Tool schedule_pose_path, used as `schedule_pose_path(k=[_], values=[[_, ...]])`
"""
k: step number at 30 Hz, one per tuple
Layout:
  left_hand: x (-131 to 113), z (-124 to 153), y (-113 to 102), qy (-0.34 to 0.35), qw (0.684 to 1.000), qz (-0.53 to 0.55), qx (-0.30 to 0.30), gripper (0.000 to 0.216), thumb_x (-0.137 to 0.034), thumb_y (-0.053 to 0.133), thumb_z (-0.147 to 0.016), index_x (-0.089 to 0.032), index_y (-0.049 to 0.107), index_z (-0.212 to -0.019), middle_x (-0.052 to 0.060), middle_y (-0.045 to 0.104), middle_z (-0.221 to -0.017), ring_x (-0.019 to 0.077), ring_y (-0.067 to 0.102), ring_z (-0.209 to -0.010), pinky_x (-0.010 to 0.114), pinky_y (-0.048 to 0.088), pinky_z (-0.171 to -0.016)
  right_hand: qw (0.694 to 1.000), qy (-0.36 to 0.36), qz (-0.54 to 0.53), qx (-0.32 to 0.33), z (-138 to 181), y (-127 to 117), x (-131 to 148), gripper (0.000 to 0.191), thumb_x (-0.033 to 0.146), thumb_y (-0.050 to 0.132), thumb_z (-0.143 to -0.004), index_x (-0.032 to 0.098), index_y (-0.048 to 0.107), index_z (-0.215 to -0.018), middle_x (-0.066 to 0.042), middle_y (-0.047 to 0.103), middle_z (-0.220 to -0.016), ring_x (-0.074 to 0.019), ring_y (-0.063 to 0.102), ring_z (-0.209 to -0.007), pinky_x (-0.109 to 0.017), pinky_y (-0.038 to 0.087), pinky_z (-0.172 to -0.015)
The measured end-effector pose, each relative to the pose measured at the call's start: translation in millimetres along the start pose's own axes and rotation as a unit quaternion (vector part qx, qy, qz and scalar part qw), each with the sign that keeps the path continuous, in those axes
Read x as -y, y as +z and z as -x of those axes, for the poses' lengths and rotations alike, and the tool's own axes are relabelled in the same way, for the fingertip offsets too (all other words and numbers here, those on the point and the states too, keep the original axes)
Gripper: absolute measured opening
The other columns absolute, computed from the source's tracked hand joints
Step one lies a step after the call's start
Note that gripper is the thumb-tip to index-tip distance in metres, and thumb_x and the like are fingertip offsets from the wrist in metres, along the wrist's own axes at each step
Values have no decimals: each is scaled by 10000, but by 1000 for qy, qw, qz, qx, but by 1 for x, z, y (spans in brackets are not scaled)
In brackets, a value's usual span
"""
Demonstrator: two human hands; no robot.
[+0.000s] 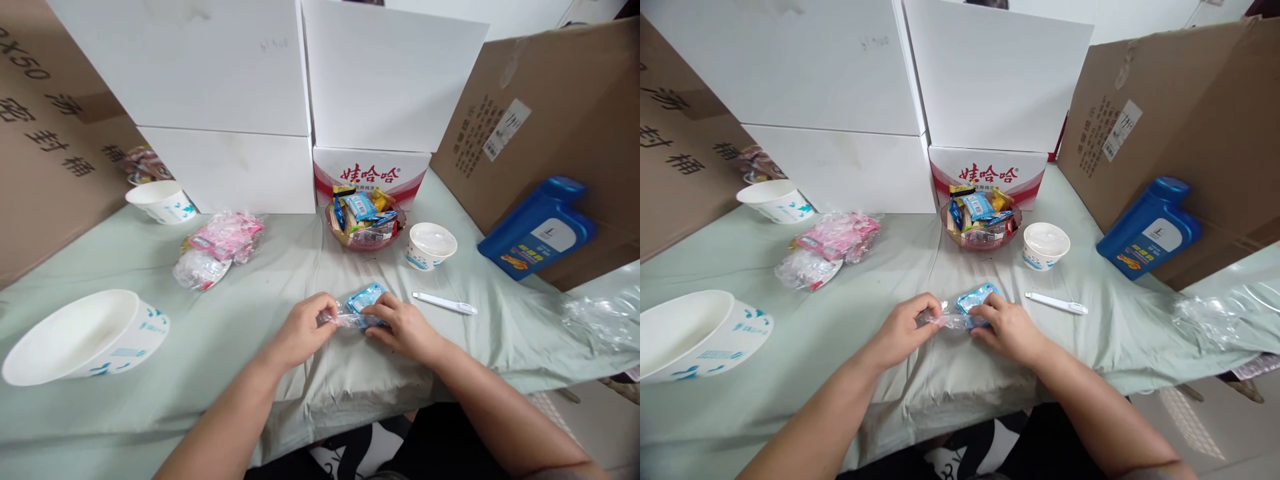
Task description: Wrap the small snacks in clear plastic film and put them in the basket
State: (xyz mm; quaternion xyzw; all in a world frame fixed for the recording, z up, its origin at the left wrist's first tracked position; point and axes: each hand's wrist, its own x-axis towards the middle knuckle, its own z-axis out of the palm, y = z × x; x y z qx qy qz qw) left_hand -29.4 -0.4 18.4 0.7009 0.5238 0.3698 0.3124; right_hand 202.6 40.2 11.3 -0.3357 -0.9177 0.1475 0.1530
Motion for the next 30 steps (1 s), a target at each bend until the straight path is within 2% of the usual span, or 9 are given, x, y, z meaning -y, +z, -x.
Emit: schedule_pose_path(k=[3,5,8,10,13,16,20,25,30], values=[[7,-1,-3,3,999,10,-38,45,-165,526,-816,-195,545,-788,-5,634,-819,135,590,-759,251,460,-697,1000,23,-18,-12,1,-7,-6,188,325,603,-904,199,640,-1038,-59,609,-917,-173,612,-756,-304,509,-686],[8,-1,-4,20,999,22,-42,51,-173,517,-832,-197,538,-792,14,653,-863,149,613,-810,272,480,-735,998,6,-1,-59,2,-10,-10,149,313,615,-893,194,633,-980,-98,609,-1008,-226,602,-915,-362,502,-783],[2,1,-7,69,996,47,-5,81,-147,509,-827,-206,507,-771,58,684,-961,206,603,-1034,353,488,-870,992,-52,18,-115,1,-12,-12,88,277,592,-902,192,609,-916,-144,567,-1229,-291,496,-1175,-447,430,-934],[-4,3,-9,106,991,72,36,116,-122,498,-811,-212,473,-742,72,694,-964,238,551,-1161,397,476,-923,992,-75,9,-101,1,-13,-12,80,242,546,-926,191,593,-886,-119,634,-1102,-253,552,-1074,-412,430,-887],[-7,4,-12,137,987,62,63,132,-89,466,-781,-211,464,-732,46,665,-825,216,609,-994,370,491,-853,996,-58,26,-60,1,-16,-14,93,258,553,-930,186,607,-908,-58,649,-823,-202,576,-808,-358,413,-752],[-2,2,-11,154,986,-60,34,205,-59,445,-746,-203,553,-845,14,641,-807,174,597,-802,379,458,-861,996,-40,67,-36,3,-21,-19,100,272,569,-922,196,634,-914,-69,646,-859,-220,565,-848,-366,401,-768],[9,-1,-11,113,978,-167,-53,256,-74,413,-770,-197,614,-871,24,654,-817,188,594,-804,370,439,-832,996,30,48,-70,9,-26,-39,182,109,474,-884,193,634,-908,-101,634,-1006,-228,583,-922,-358,445,-795],[16,-3,-15,25,981,-111,-157,167,-116,406,-753,-196,552,-736,15,639,-788,173,606,-775,287,453,-711,976,149,14,-160,17,-29,-66,214,110,429,-848,207,618,-873,-62,649,-892,-205,627,-816,-334,490,-734],[17,-3,-18,-28,986,-74,-147,147,-129,413,-743,-203,538,-768,6,683,-853,176,634,-837,285,459,-747,962,154,-18,-223,16,-24,-55,197,255,483,-898,194,619,-1027,-98,664,-974,-225,628,-859,-371,517,-741]])
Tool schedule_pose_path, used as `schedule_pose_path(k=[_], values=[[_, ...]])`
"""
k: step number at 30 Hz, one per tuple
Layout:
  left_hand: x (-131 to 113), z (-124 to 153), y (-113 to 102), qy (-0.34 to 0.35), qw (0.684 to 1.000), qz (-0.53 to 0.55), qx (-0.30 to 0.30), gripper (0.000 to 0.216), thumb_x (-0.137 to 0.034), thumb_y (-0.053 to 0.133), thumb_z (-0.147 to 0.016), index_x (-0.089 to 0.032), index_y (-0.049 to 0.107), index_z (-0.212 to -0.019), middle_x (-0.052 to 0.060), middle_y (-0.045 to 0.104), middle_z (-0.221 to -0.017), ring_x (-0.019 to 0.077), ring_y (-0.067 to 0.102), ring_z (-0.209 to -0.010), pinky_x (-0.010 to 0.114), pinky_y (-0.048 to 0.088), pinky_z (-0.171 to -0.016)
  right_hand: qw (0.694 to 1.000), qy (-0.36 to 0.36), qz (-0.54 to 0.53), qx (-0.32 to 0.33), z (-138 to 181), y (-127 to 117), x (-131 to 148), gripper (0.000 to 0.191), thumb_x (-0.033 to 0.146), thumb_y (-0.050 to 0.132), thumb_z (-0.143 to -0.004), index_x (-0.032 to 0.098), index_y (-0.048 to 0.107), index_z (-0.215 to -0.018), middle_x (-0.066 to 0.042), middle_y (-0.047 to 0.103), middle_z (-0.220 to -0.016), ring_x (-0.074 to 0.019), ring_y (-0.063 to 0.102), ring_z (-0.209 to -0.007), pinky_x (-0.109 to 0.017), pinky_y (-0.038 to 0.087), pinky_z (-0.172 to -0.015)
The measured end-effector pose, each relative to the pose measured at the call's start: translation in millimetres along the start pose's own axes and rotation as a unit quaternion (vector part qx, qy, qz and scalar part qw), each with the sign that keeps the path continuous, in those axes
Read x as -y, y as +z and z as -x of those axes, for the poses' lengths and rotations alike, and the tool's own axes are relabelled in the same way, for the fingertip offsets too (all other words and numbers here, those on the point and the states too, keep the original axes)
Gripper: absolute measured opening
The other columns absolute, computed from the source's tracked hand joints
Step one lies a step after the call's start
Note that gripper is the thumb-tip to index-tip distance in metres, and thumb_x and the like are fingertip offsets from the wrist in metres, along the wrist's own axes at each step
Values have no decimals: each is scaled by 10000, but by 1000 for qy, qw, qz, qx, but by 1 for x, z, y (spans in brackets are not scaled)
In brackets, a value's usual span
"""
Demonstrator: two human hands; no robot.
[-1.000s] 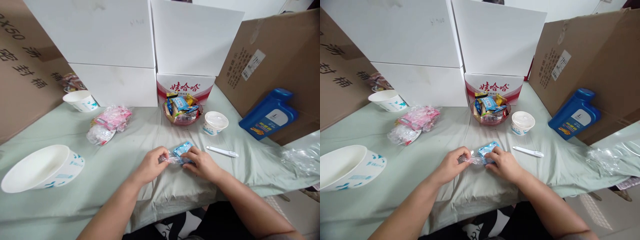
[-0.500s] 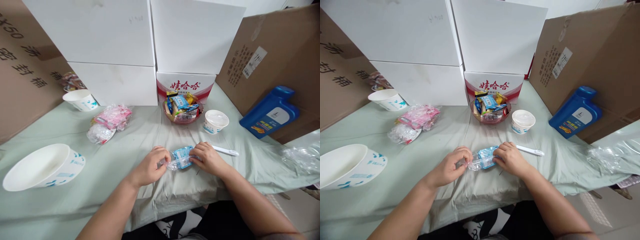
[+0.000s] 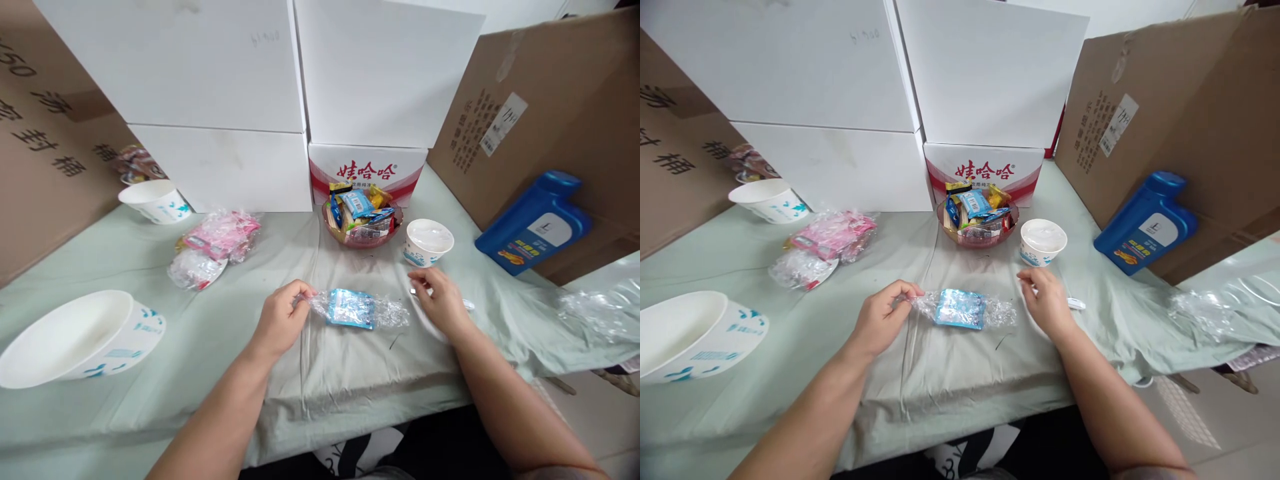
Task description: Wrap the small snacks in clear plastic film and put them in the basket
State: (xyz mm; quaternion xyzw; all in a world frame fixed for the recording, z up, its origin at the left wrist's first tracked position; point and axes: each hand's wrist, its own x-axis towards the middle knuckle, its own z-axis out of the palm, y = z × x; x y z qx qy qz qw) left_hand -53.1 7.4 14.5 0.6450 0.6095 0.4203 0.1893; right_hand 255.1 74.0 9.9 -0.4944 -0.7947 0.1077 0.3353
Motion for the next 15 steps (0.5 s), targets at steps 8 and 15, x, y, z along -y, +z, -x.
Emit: schedule_pose_path(k=[8,15], values=[[-17,1,-13,155,978,-36,134,52,-191,565,-793,-210,588,-835,-14,621,-751,172,580,-799,330,446,-821,974,-177,-61,126,1,6,25,97,191,545,-898,211,636,-926,-98,640,-1015,-231,594,-954,-413,510,-834],[-20,1,-23,243,939,-238,-60,136,-125,527,-856,-204,627,-809,28,691,-819,222,622,-870,446,387,-928,972,-215,-89,-13,0,-15,22,133,124,566,-870,230,579,-949,-82,649,-1089,-257,571,-1128,-466,468,-940]])
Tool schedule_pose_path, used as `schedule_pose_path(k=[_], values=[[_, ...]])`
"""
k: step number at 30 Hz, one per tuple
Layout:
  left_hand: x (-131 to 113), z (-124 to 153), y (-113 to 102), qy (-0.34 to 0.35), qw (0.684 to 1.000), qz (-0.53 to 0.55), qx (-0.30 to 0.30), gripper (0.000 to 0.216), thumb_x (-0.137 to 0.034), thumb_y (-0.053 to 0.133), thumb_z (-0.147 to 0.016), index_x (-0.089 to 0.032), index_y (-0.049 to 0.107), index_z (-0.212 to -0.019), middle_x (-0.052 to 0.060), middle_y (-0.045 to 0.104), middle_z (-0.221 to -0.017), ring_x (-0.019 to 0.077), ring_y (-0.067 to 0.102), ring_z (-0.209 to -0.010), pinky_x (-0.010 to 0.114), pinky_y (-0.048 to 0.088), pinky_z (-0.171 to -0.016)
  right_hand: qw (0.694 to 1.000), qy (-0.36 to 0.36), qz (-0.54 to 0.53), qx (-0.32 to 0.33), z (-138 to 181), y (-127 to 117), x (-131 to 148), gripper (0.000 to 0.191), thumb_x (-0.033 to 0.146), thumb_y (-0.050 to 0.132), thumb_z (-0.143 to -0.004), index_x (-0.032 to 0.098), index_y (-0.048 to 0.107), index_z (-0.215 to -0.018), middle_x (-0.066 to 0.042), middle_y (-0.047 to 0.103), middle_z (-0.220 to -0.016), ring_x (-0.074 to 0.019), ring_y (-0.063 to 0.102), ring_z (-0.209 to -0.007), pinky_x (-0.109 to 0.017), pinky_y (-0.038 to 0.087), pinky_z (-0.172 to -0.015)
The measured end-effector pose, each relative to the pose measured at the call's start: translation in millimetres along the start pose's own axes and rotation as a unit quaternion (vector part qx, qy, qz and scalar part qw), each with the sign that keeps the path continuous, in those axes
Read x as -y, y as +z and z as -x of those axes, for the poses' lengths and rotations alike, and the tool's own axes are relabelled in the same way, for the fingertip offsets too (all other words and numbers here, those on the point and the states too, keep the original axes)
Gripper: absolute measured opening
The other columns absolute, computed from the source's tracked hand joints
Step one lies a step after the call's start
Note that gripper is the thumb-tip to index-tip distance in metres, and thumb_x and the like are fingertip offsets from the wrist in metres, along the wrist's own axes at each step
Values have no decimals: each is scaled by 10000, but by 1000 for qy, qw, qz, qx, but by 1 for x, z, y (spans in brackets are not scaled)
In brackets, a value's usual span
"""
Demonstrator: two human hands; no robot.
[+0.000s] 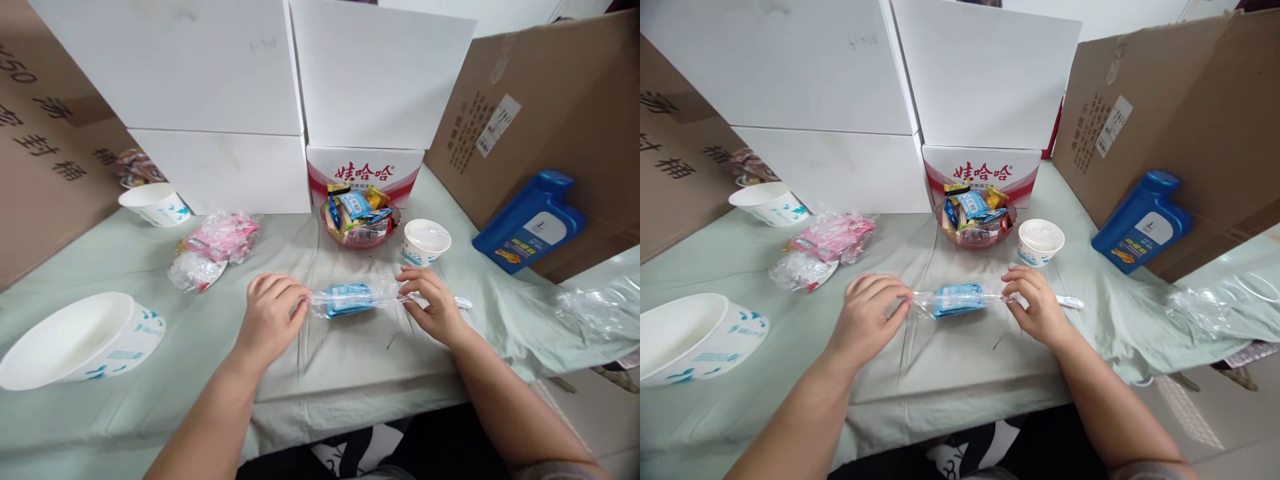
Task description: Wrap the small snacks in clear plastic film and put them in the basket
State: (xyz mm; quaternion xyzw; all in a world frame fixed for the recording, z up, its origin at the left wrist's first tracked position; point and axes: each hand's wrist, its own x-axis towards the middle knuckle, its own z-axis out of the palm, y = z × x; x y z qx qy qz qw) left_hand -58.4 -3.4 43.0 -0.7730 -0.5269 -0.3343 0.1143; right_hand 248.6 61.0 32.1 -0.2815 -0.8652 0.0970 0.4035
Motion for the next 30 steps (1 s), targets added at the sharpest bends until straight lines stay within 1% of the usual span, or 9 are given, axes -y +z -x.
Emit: schedule_pose_path(k=[4,8,10,14,17,21,24,27,30], values=[[2,-3,-12,14,992,-85,-95,108,-98,571,-810,-203,599,-810,49,691,-825,259,639,-900,468,404,-940,998,1,-2,-64,0,-4,4,189,89,536,-878,242,591,-973,-47,667,-891,-239,633,-987,-426,508,-845],[7,-2,-29,-7,990,-98,-105,141,-73,534,-793,-207,575,-780,54,676,-817,258,627,-882,434,437,-882,996,11,-1,-88,0,-10,4,185,86,539,-872,237,606,-956,-45,659,-858,-232,643,-931,-410,515,-814],[7,1,-39,-13,998,-50,-32,177,-63,473,-793,-211,561,-752,45,669,-833,243,621,-894,410,444,-862,999,-7,-28,-24,-1,-17,7,196,82,536,-862,230,609,-968,-57,664,-898,-231,633,-965,-417,510,-841],[4,17,-58,37,962,107,250,278,-37,384,-738,-235,577,-707,-9,673,-820,173,634,-823,307,479,-763,957,-21,-85,278,-3,-31,20,236,79,513,-835,236,656,-937,-53,691,-966,-219,612,-1029,-399,493,-890],[7,31,-64,47,932,136,333,365,-17,369,-696,-262,635,-739,-34,702,-834,157,653,-806,288,492,-752,918,7,-80,389,-1,-38,24,135,179,583,-842,252,695,-863,-27,707,-864,-223,627,-963,-396,478,-890],[8,33,-60,-22,966,63,249,390,-20,364,-698,-253,668,-771,-14,721,-844,180,661,-757,309,500,-700,929,55,-41,364,4,-38,21,240,461,645,-855,233,712,-828,-31,687,-743,-214,625,-788,-401,464,-843],[-10,22,-44,-17,980,109,166,374,-30,353,-806,-219,658,-914,28,708,-936,186,651,-893,320,515,-791,949,59,-33,309,2,-27,28,307,427,491,-962,212,695,-882,-49,681,-797,-188,611,-766,-358,464,-780],[-29,12,-16,38,961,189,199,305,-98,377,-911,-214,630,-1038,43,686,-1083,177,610,-1082,332,479,-969,949,43,-45,308,0,-7,34,271,318,418,-997,211,665,-1025,-65,680,-951,-182,627,-878,-320,485,-787],[-29,9,12,-32,959,97,265,475,-286,599,-862,-229,500,-1323,93,500,-1426,292,424,-1347,469,347,-1118,953,107,45,280,5,10,20,277,300,469,-966,193,605,-1182,-110,638,-1162,-220,645,-974,-359,512,-846]])
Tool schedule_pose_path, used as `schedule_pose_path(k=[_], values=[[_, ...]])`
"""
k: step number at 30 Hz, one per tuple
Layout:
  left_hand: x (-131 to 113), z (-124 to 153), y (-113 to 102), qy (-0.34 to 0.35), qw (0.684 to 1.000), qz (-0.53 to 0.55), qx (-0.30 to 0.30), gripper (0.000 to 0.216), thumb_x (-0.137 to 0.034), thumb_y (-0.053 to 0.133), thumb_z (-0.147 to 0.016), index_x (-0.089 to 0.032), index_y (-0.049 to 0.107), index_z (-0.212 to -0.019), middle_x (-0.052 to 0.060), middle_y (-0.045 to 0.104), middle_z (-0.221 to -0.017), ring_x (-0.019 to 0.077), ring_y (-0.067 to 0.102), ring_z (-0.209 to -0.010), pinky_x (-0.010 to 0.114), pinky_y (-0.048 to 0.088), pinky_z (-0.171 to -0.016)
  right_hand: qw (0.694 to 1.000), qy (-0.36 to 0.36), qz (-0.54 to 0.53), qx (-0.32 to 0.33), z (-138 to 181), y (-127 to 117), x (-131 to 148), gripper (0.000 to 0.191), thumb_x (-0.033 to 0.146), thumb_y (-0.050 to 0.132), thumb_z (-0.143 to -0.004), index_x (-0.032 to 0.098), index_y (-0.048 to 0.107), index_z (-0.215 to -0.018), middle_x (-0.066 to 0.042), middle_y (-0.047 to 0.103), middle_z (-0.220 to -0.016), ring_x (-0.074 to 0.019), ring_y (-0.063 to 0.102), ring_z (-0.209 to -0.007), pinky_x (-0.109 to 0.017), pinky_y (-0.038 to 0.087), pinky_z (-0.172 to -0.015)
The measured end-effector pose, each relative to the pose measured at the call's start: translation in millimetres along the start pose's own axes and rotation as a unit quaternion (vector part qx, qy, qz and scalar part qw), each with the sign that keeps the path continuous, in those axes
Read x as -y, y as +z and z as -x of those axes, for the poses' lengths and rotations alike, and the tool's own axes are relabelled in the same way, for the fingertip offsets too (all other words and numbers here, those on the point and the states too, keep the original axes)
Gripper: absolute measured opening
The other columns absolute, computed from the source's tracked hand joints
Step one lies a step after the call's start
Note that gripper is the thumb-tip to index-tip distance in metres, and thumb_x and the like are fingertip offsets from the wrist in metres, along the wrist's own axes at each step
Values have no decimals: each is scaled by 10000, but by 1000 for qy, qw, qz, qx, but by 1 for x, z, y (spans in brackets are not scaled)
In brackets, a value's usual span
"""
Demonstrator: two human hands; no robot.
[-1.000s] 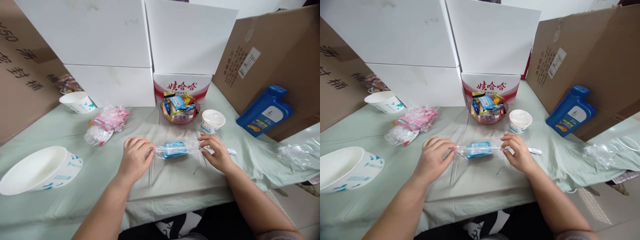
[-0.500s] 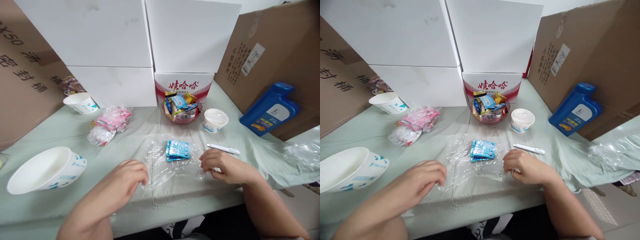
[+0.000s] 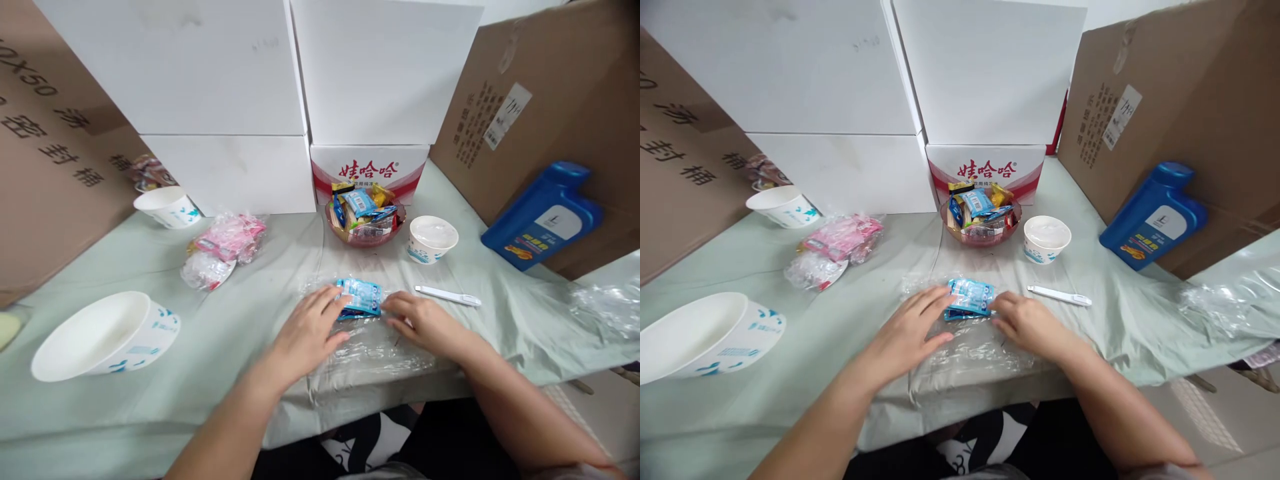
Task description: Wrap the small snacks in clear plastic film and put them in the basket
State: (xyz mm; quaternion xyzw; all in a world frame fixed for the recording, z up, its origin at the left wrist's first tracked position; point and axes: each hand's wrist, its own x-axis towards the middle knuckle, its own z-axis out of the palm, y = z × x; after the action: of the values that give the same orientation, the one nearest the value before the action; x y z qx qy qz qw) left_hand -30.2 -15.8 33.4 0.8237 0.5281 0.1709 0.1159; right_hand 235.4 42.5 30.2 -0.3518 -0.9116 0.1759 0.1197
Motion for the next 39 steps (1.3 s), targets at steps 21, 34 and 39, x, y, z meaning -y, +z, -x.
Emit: schedule_pose_path(k=[21,34,39], values=[[20,-5,11,-141,980,-51,128,1116,-666,724,-596,-171,297,-1501,178,159,-1596,433,44,-1463,609,125,-1152,974,-57,219,29,-78,17,37,423,261,543,-895,117,518,-1293,-177,653,-1161,-297,623,-1017,-405,494,-849],[20,-2,7,-137,983,-41,116,1054,-641,739,-583,-187,386,-1467,163,215,-1583,446,95,-1452,620,151,-1151,965,-25,101,-242,-148,-85,3,239,261,324,-972,207,534,-1074,-69,669,-889,-220,619,-795,-320,482,-711],[20,-1,8,-144,981,-46,120,1068,-601,770,-581,-178,372,-1477,152,184,-1590,435,62,-1456,609,128,-1165,960,-4,196,-198,-180,-115,-24,340,108,429,-878,161,587,-1175,-126,668,-1124,-278,588,-1068,-412,447,-928]])
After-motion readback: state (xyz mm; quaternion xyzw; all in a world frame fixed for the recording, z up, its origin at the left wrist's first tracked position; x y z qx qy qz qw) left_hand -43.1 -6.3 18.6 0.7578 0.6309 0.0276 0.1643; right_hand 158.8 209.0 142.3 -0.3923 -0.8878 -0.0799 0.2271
